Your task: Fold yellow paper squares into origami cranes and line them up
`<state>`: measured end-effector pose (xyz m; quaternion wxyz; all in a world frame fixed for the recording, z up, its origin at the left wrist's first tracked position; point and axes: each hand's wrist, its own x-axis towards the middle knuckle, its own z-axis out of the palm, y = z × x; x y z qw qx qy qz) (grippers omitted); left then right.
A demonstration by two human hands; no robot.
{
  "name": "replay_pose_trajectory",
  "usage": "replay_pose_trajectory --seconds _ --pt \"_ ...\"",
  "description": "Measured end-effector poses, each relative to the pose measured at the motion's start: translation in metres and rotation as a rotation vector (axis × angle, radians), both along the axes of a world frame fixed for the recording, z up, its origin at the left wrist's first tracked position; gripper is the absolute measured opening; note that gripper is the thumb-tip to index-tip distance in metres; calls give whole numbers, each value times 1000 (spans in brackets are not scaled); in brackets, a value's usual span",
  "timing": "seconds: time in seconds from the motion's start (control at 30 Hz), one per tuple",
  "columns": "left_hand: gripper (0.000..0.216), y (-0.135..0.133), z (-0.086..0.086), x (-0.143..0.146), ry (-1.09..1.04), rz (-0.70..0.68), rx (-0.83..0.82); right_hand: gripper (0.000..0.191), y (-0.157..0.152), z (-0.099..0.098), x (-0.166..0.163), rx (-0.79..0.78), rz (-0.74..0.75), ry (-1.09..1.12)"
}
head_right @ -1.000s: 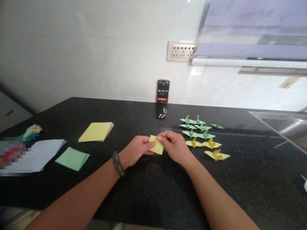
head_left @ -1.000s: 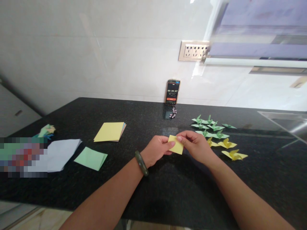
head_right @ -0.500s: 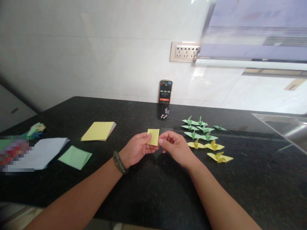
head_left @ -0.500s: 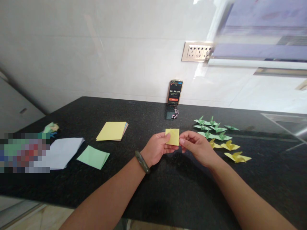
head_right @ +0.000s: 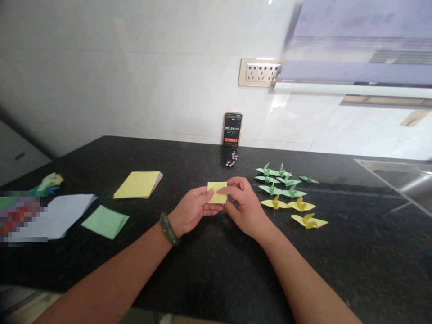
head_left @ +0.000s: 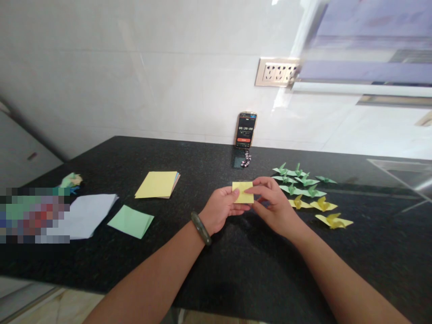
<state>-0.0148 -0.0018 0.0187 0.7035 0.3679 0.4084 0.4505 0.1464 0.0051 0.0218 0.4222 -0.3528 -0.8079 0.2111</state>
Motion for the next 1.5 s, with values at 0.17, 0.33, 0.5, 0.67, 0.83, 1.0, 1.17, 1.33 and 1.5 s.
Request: replay_pose_trajectory --seconds 0.17,0.33,0.5,0.67,0.83,1.0,1.17,1.33,1.5 --pt "26 0 3 -6 -42 -155 51 22 7 -2 7 160 -2 -80" --pt "34 1 10 -11 -100 -270 53 23 12 0 13 174 41 -69" --pt "32 1 12 -12 -46 -284 57 22 12 4 18 153 104 -125" --pt "33 2 11 -13 -8 -307 97 17 12 3 18 99 99 -120" --pt "32 0 13 -13 14 -305 98 12 9 2 10 -32 24 -17" --pt "33 -1 13 -11 5 -281 112 11 7 -4 2 -139 -121 104" --pt "34 0 12 -9 -13 -272 98 11 7 -7 0 -152 -168 99" --pt "23 -1 10 -6 94 -216 66 11 6 -4 -1 -109 -176 71" --pt "26 -3 4 -1 326 -183 184 11 5 -3 -1 -103 -160 66"
